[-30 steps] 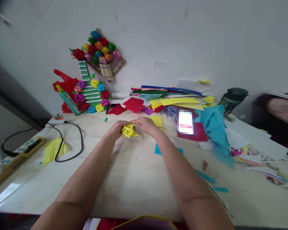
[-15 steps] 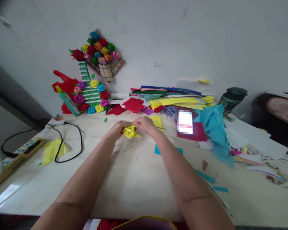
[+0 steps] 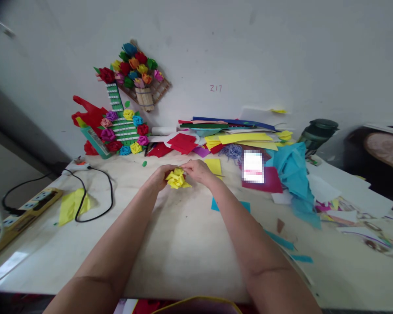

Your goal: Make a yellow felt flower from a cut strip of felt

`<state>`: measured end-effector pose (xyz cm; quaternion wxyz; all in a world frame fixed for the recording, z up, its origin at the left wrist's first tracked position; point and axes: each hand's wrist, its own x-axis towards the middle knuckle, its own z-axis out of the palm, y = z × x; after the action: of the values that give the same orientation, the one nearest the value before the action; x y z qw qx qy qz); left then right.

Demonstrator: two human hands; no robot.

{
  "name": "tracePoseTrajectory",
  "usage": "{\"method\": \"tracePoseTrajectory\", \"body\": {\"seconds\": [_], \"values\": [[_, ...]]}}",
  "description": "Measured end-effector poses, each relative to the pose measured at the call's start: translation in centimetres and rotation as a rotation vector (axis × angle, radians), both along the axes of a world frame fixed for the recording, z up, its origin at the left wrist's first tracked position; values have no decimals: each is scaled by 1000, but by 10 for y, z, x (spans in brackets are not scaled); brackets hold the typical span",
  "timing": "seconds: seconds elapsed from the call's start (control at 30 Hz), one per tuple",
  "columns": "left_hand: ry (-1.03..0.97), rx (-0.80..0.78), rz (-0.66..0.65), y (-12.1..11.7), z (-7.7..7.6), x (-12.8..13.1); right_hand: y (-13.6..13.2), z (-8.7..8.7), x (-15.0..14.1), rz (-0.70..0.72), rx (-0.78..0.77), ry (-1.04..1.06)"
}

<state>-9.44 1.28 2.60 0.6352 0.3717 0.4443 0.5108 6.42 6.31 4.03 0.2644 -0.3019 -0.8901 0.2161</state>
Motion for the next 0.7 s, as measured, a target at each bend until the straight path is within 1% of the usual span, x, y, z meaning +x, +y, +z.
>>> {"method": "tracePoseTrajectory", "body": {"seconds": [0.2,0.47,0.7], "values": [[15,-11,23,1,-3,-1,2,-3,0,-6,35,2],[78,74,23,2,-8,-3,-1,-1,0,-32,38,-26],[90,101,7,0,-4,-3,-2,-2,0,-41,-13,11]]}}
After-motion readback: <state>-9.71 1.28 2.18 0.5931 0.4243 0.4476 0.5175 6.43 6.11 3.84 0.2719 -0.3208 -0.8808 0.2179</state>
